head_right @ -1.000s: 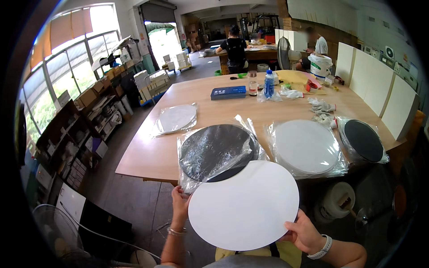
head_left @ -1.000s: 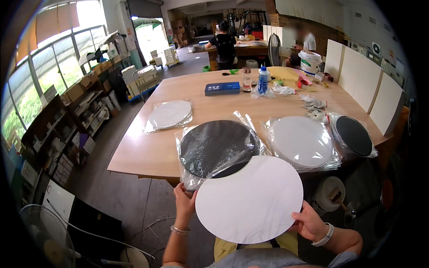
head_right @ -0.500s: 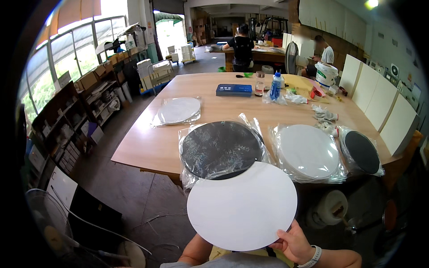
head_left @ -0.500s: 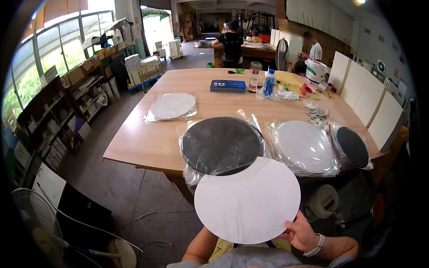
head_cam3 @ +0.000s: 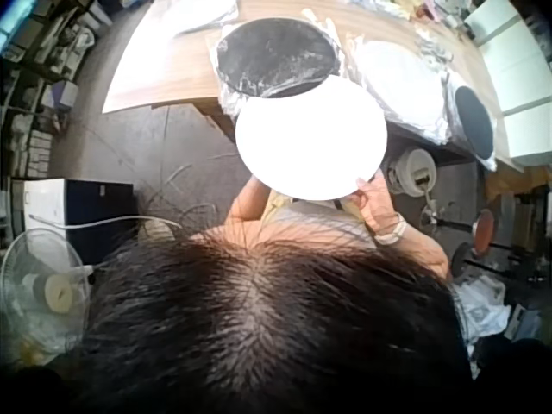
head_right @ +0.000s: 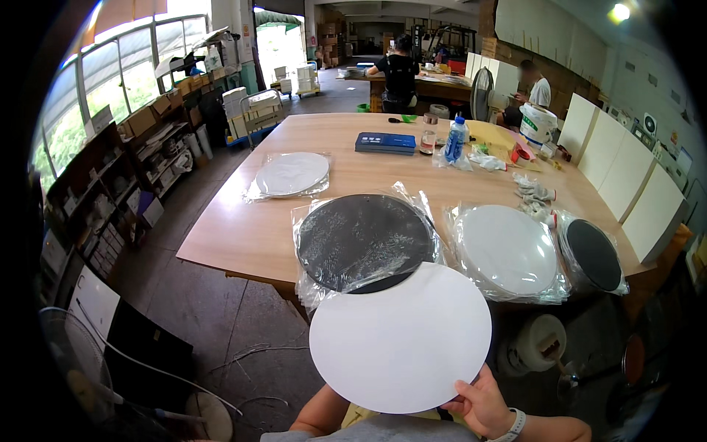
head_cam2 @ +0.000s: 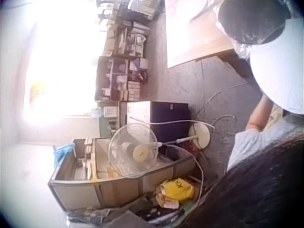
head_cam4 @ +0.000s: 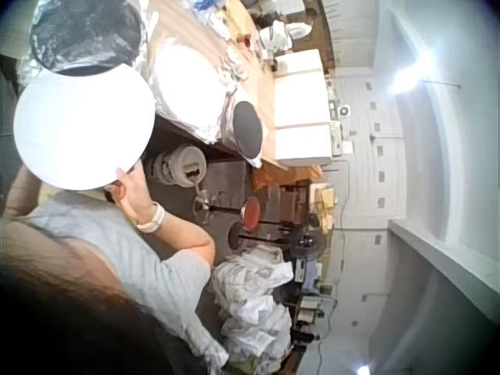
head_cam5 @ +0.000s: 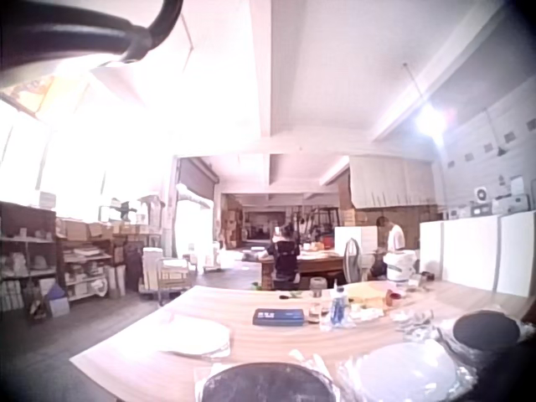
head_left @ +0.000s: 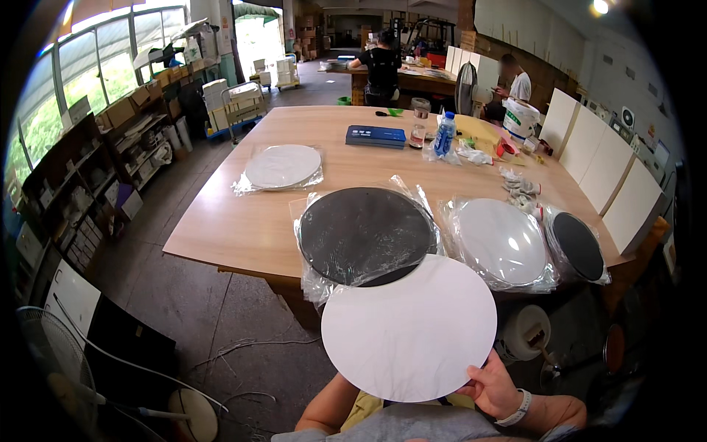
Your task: The person wraps round plates in clear plastic film at a workbench. They handle both white and black plates, peeling the film from a roll and smoothing it over the surface of each plate. The wrapped plates are stacked on the table as the process continues.
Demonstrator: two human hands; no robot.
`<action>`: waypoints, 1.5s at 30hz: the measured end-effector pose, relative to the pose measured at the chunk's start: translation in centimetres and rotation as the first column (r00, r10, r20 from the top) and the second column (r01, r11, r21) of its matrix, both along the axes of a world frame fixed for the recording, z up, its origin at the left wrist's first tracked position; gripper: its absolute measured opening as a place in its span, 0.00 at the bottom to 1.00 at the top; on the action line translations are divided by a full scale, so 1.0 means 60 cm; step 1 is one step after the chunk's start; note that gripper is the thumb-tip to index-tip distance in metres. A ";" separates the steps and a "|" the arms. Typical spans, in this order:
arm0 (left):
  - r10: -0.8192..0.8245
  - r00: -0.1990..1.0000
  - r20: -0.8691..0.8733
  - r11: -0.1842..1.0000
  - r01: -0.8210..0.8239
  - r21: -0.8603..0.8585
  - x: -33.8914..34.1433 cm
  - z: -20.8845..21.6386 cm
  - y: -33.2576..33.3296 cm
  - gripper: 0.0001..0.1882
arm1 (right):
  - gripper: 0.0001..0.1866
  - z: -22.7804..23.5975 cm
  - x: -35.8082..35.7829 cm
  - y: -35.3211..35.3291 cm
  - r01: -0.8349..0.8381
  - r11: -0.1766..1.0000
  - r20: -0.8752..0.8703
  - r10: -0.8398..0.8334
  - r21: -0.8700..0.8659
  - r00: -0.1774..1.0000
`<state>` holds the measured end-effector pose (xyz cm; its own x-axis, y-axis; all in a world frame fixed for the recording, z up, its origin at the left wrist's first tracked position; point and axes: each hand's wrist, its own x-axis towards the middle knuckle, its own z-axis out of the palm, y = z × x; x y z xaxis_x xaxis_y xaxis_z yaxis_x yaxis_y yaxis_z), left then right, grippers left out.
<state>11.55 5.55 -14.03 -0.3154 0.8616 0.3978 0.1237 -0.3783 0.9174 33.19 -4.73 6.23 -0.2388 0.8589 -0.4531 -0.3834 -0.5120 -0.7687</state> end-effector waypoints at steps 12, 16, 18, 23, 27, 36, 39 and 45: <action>-0.009 0.996 -0.084 0.999 0.012 0.033 -0.015 -0.028 -0.008 0.13 | 0.20 -0.085 -0.121 0.116 0.061 0.987 -0.123 -0.043 0.147 0.992; 0.079 0.984 -0.159 0.997 -0.075 0.026 -0.033 -0.038 0.021 0.13 | 0.20 -0.074 -0.130 0.131 0.050 0.982 -0.128 -0.027 0.180 0.991; 0.065 0.971 -0.229 0.997 -0.071 -0.016 -0.020 -0.004 0.010 0.12 | 0.20 -0.093 -0.153 0.153 0.067 0.979 -0.160 -0.037 0.190 0.986; 0.032 0.974 0.224 0.999 -0.036 0.012 -0.019 0.077 -0.003 0.10 | 0.14 -0.072 -0.141 0.196 -0.313 0.948 -0.045 0.315 0.052 0.948; -0.128 0.947 0.293 0.973 0.178 -0.148 -0.023 0.082 -0.009 0.11 | 0.13 -0.049 -0.172 0.234 -0.288 0.952 0.014 0.288 0.099 0.957; -0.239 0.913 0.330 0.943 0.300 -0.146 -0.027 0.068 -0.025 0.12 | 0.13 -0.071 -0.178 0.258 -0.328 0.945 -0.182 0.322 0.003 0.929; -0.463 0.807 0.366 0.812 0.552 -0.190 -0.058 0.033 -0.057 0.12 | 0.17 -0.048 -0.145 0.250 -0.594 0.804 -0.029 0.594 -0.021 0.804; 0.173 0.782 -0.599 0.946 0.037 0.322 -0.189 0.245 -0.116 0.18 | 0.27 0.064 -0.046 0.366 -0.870 -0.038 0.608 -0.701 0.491 0.373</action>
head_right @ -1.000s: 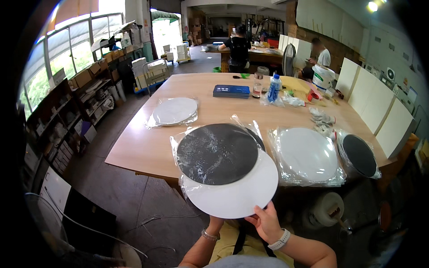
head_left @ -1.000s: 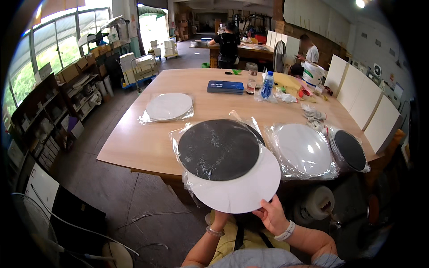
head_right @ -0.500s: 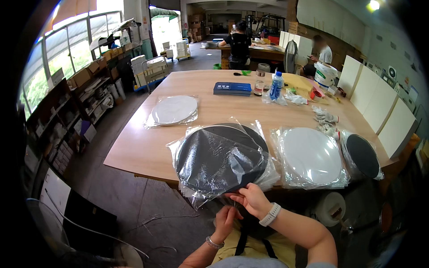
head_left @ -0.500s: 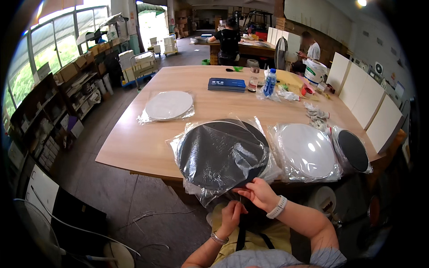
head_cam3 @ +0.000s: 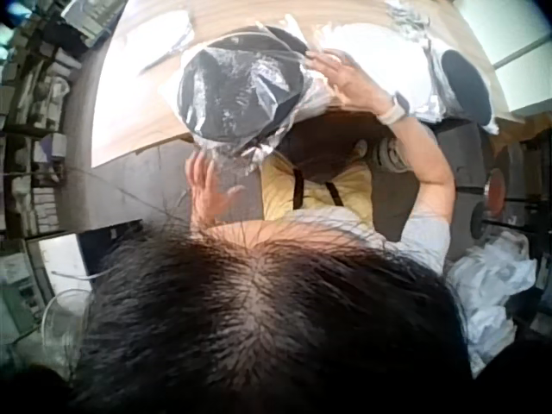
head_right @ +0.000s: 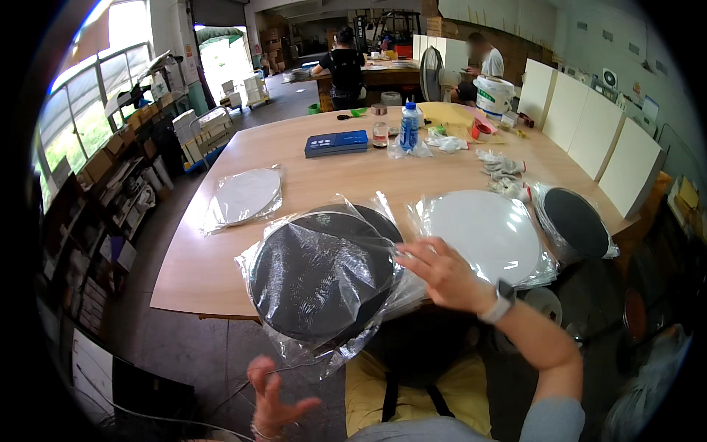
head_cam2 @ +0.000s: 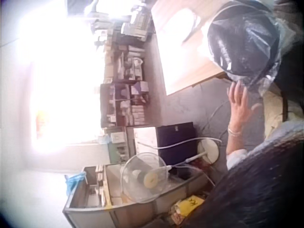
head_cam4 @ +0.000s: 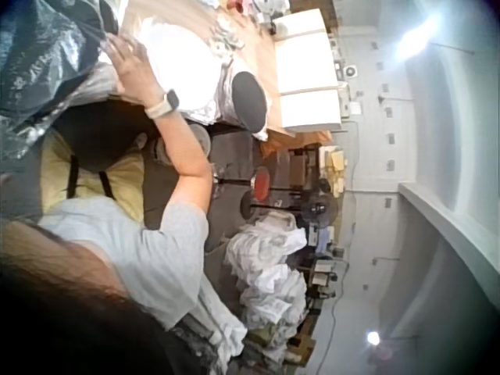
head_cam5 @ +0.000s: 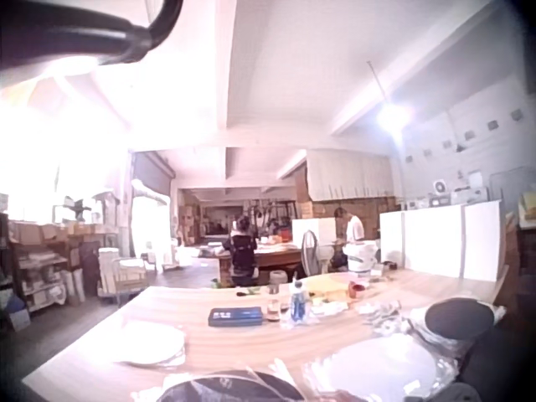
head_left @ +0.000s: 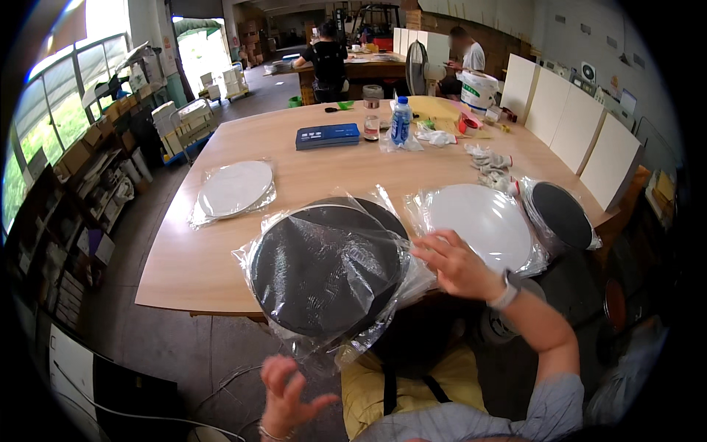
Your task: The person wraps round plates in clear plastic film at a workbench. They handle both white and black plates, peeling the film from a roll and smoothing it over the surface of each plate. The wrapped plates are stacked on the table as the process continues.
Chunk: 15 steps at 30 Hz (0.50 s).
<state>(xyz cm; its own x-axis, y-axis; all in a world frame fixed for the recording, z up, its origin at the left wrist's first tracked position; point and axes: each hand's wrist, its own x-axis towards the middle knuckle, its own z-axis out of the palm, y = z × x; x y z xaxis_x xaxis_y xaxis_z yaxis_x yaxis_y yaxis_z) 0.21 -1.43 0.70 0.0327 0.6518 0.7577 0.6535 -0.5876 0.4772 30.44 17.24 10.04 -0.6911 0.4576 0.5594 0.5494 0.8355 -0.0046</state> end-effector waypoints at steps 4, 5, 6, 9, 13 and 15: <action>0.075 0.838 -0.540 0.986 -0.145 -0.088 -0.036 0.020 0.038 0.12 | 0.15 -0.066 0.073 0.086 -0.113 0.951 0.260 0.191 -0.288 0.947; 0.082 0.853 -0.515 0.991 -0.124 -0.048 -0.051 -0.023 0.034 0.12 | 0.09 -0.093 0.094 0.104 -0.034 0.901 0.234 0.149 -0.433 0.961; 0.090 0.871 -0.483 0.994 -0.110 -0.012 -0.059 -0.049 0.030 0.11 | 0.07 -0.092 0.095 0.107 -0.116 0.902 0.158 0.197 -0.415 0.967; 0.211 0.921 -0.327 0.975 -0.223 0.000 -0.039 -0.049 0.018 0.08 | 0.04 -0.073 0.085 0.095 -0.336 0.909 -0.058 0.332 -0.248 0.942; 0.159 0.912 -0.379 0.983 -0.183 -0.028 -0.016 -0.030 0.019 0.07 | 0.07 -0.099 0.096 0.114 -0.311 0.804 -0.177 0.255 -0.507 0.950; 0.169 0.934 -0.315 0.981 -0.190 -0.038 -0.014 -0.034 0.016 0.07 | 0.05 -0.101 0.099 0.117 -0.303 0.784 -0.199 0.231 -0.542 0.953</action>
<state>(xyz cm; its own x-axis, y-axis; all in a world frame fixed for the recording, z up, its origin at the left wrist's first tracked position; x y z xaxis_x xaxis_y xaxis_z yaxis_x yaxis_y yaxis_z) -0.60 -0.44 -1.36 0.1358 0.7170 0.6837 0.8662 -0.4208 0.2693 36.35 24.24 3.96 -0.7800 0.5216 0.3458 0.2700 0.7790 -0.5659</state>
